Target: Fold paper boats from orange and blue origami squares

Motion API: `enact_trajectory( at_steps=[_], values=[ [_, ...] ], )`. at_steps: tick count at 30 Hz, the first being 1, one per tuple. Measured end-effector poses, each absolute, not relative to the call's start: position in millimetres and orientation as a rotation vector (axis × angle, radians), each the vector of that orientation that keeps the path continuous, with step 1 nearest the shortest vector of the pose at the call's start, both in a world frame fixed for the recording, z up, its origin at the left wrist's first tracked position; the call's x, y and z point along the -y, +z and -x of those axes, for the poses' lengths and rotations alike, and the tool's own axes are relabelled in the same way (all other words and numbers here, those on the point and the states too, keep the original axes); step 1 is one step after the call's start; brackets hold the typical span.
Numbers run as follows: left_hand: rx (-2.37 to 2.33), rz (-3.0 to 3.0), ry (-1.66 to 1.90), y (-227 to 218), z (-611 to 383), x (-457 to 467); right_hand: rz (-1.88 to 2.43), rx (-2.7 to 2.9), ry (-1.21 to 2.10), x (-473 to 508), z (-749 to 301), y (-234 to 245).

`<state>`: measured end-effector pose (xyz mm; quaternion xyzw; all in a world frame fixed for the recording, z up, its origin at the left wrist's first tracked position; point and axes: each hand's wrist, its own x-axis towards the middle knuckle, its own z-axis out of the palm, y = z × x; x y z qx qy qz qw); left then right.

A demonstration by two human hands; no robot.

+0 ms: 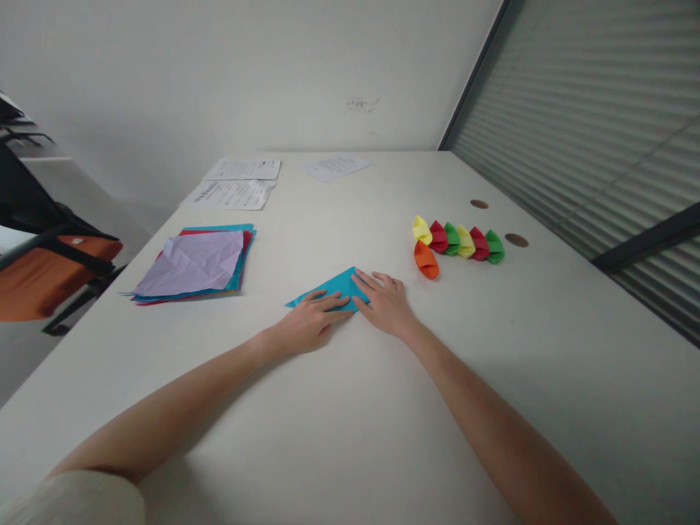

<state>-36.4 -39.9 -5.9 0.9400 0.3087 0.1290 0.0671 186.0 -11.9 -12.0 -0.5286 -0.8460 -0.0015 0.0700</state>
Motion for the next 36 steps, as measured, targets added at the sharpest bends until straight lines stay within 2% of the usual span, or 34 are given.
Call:
enact_trajectory(
  at_steps=[4, 10, 17, 24, 36],
  values=[
    [-0.928, -2.802, 0.408, -6.6, 35.9, 39.8, 1.579, 2.551, -0.004, 11.6, -186.6, -12.4],
    [-1.073, -2.495, 0.624, -16.0, 37.4, 33.8, 1.592, 2.529, 0.01, 12.9, -185.2, -11.1],
    [-1.072, -2.351, 0.66, -19.9, 39.3, 30.2, 1.591, 2.511, 0.03, 13.3, -185.3, -10.4],
    [-1.09, -2.428, 0.698, -15.1, 38.3, 29.1, 1.597, 2.532, 0.034, 12.7, -186.4, -9.6],
    [-0.94, -2.631, 0.554, -10.8, 38.3, 30.5, 1.605, 2.562, 0.001, 10.3, -185.2, -8.5]
  ],
)
